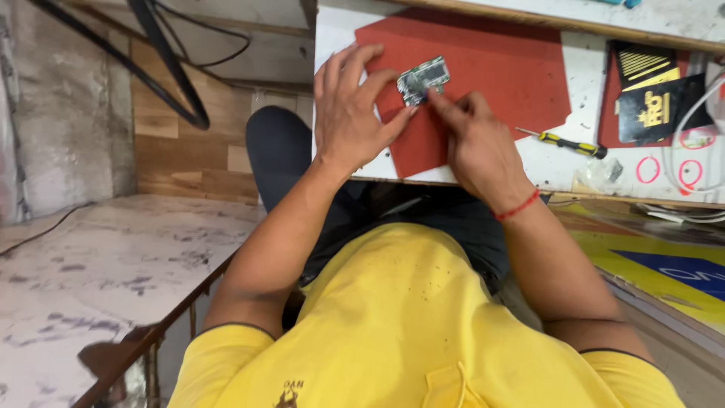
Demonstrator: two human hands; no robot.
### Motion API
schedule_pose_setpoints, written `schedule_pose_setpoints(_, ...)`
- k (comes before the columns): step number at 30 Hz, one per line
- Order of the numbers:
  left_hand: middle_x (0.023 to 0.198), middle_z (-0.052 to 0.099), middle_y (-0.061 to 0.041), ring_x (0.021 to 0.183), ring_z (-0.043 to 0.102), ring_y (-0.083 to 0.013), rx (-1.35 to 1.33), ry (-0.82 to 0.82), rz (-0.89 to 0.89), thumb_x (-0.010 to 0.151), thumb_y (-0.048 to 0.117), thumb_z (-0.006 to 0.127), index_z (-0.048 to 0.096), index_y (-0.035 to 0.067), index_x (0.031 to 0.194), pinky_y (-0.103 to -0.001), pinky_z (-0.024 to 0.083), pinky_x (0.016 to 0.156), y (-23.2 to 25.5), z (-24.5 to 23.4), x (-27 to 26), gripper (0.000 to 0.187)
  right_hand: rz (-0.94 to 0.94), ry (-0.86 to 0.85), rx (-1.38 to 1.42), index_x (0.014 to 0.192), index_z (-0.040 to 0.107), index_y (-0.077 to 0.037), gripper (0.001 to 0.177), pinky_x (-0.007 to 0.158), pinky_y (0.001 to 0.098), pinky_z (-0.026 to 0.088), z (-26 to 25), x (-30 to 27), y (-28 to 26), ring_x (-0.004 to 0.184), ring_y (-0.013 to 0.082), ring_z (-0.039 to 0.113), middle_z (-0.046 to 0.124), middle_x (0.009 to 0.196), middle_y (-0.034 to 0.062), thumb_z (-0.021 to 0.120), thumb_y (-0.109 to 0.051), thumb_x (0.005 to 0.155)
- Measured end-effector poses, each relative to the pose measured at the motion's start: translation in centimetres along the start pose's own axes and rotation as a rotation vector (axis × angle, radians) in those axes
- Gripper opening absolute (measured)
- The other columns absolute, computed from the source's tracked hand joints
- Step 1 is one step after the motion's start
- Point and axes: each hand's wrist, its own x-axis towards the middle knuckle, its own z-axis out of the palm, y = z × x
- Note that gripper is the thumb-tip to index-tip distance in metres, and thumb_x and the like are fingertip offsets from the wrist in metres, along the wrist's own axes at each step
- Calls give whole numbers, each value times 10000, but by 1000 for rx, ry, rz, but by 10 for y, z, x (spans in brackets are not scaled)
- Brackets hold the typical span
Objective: The person uses a soldering iron to work on a small green circuit board placed on a red mat. They repeatedly apply heat to specific components on the board while holding it steady with their other hand.
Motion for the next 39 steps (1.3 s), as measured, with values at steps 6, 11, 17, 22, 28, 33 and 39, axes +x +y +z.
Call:
schedule_pose_setpoints(6, 1387, 562, -70, 1377, 453, -315, -34, -24, -59, 768, 345, 909, 730, 115, 1117, -497, 318, 1172, 2, 1, -1, 455, -9, -63, -60, 1440, 621, -130, 584, 710, 519, 541, 0, -7, -11, 840, 431, 654, 612, 1077, 212, 512, 33, 890)
schedule_pose_setpoints(11, 1376, 562, -74, 1365, 443, -327, -41, -22, -63, 768, 342, 910, 741, 119, 1120, -505, 309, 1162, 4, 3, -5, 449, 48, -23, -141, 1472, 624, -162, 577, 714, 531, 540, 0, 4, -1, 838, 438, 657, 610, 1122, 211, 508, 28, 940)
schedule_pose_setpoints(17, 1379, 557, -80, 1368, 439, -330, -45, -16, -34, 786, 338, 909, 747, 108, 1093, -513, 309, 1164, 2, 1, -3, 416, 21, 30, -193, 1443, 648, -173, 583, 737, 512, 556, 2, 10, 9, 843, 435, 666, 609, 1156, 219, 511, 39, 917)
schedule_pose_setpoints(22, 1371, 560, -77, 1364, 448, -324, -36, -17, -29, 780, 333, 904, 753, 109, 1093, -508, 315, 1172, 1, -1, -1, 414, -8, -6, -92, 1445, 641, -150, 543, 741, 496, 555, 4, 2, 1, 841, 416, 667, 611, 1092, 207, 530, 38, 949)
schedule_pose_setpoints(28, 1371, 556, -83, 1361, 447, -323, -20, -16, -24, 782, 338, 906, 747, 97, 1124, -508, 317, 1169, 0, -1, -2, 448, 8, -41, -107, 1456, 622, -139, 601, 695, 506, 541, 0, 0, -9, 858, 418, 653, 609, 1089, 213, 524, 53, 895)
schedule_pose_setpoints(33, 1364, 555, -84, 1355, 447, -329, -28, 1, -2, 771, 350, 912, 748, 102, 1128, -518, 322, 1162, -1, -1, -1, 465, -3, -88, -78, 1499, 564, -111, 616, 750, 497, 545, -5, -9, -10, 894, 414, 651, 593, 1098, 225, 502, 51, 908)
schedule_pose_setpoints(39, 1380, 581, -61, 1344, 480, -347, -13, -36, -28, 782, 341, 883, 759, 144, 1155, -517, 352, 1113, 0, 3, 1, 440, 131, -59, -81, 1509, 527, -178, 608, 695, 499, 546, 16, 18, -16, 833, 401, 672, 592, 1198, 223, 497, -82, 910)
